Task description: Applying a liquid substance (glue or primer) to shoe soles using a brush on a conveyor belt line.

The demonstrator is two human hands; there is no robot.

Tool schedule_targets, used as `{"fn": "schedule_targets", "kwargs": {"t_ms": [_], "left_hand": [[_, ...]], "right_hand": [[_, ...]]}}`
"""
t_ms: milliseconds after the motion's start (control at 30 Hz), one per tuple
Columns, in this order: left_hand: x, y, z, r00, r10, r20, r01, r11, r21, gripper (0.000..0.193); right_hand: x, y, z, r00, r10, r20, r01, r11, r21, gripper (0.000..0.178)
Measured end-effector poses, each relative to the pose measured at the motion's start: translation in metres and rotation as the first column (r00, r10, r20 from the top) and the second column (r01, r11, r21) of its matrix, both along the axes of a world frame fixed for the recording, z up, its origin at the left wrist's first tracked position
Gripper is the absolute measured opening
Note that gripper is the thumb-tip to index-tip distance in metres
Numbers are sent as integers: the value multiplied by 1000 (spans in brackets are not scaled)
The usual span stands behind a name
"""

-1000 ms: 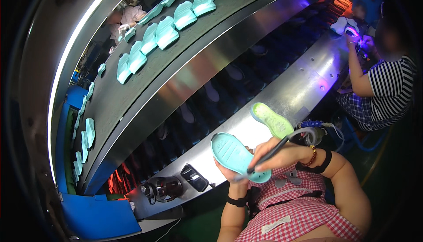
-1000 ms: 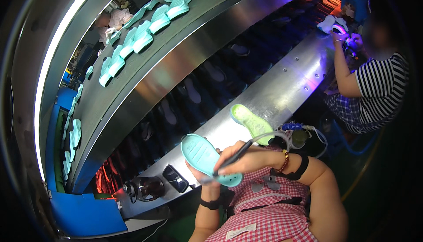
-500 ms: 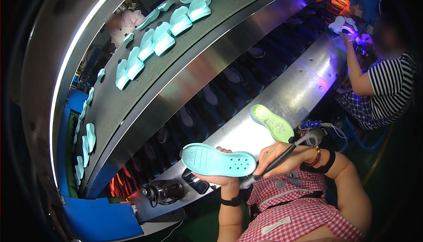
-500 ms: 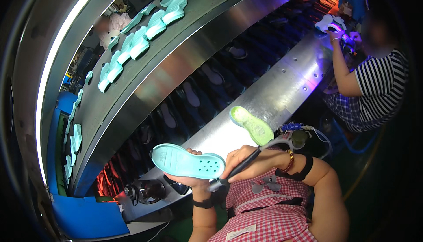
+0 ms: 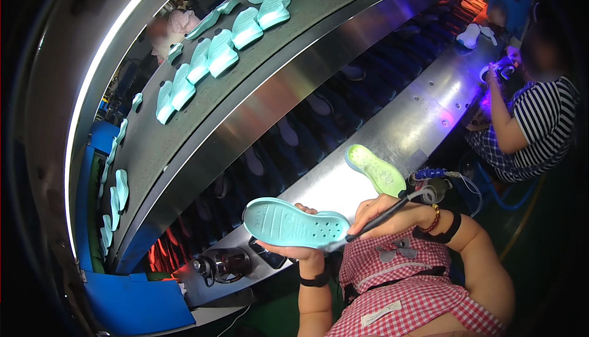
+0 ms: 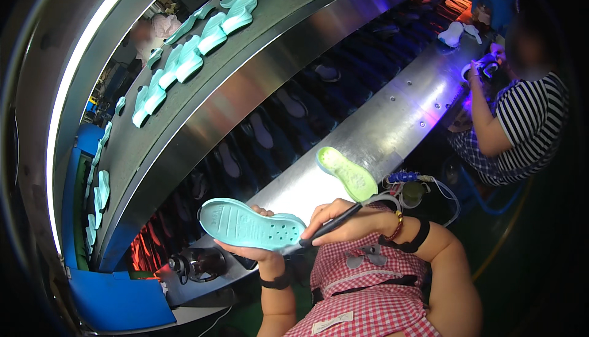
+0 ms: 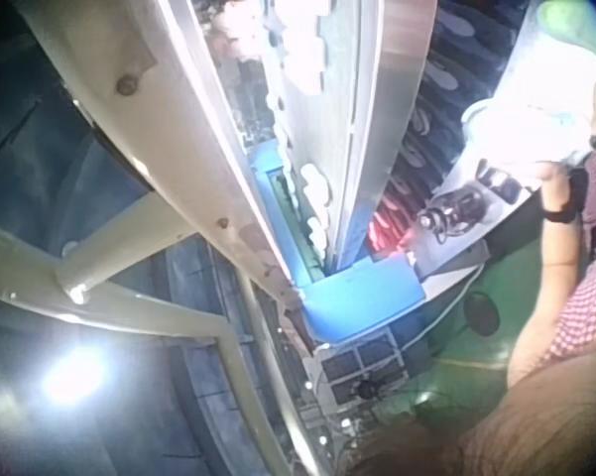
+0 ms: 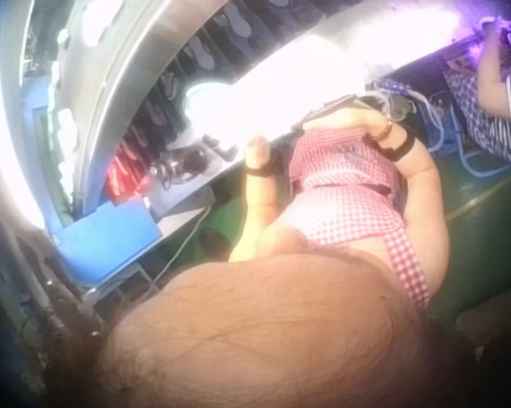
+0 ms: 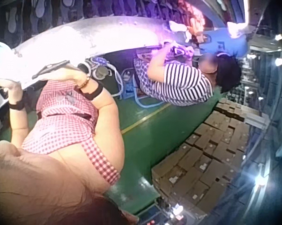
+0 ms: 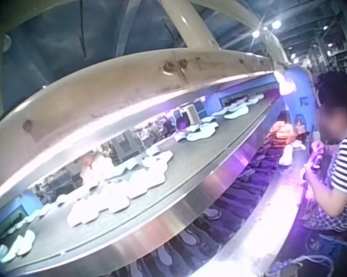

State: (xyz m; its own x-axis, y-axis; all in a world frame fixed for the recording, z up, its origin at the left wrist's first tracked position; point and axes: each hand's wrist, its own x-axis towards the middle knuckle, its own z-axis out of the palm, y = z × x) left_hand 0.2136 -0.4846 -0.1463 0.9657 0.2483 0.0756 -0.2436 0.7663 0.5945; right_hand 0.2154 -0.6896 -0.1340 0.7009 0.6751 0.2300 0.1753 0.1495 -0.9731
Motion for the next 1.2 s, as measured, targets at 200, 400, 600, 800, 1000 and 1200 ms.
{"fn": "schedule_targets", "kwargs": {"t_ms": [200, 400, 600, 800, 1000, 1200], "left_hand": [[-3, -13, 17, 998, -69, 1, 69, 998, -8, 78], [-18, -3, -20, 886, -456, -80, 447, 888, -105, 59], [-11, 4, -9, 862, -400, -312, 455, 882, 126, 49], [-6, 9, 16, 520, -735, -434, 816, 577, 0, 47], [-9, 15, 13, 426, -651, -628, 881, 458, 123, 52], [-14, 37, 3, 534, -619, -576, 828, 520, 209, 65]], "right_hand": [[4, 5, -21, 912, 0, -410, 78, 982, 174, 19], [-5, 6, 0, 973, -44, -227, 65, 994, 85, 18], [6, -6, 16, 997, 74, 26, -72, 994, -79, 21], [21, -26, 36, 950, 192, 248, -191, 981, -26, 20], [31, -39, 40, 856, 474, 207, -418, 869, -264, 22], [17, -50, 19, 944, 270, 189, -262, 963, -64, 20]]}}
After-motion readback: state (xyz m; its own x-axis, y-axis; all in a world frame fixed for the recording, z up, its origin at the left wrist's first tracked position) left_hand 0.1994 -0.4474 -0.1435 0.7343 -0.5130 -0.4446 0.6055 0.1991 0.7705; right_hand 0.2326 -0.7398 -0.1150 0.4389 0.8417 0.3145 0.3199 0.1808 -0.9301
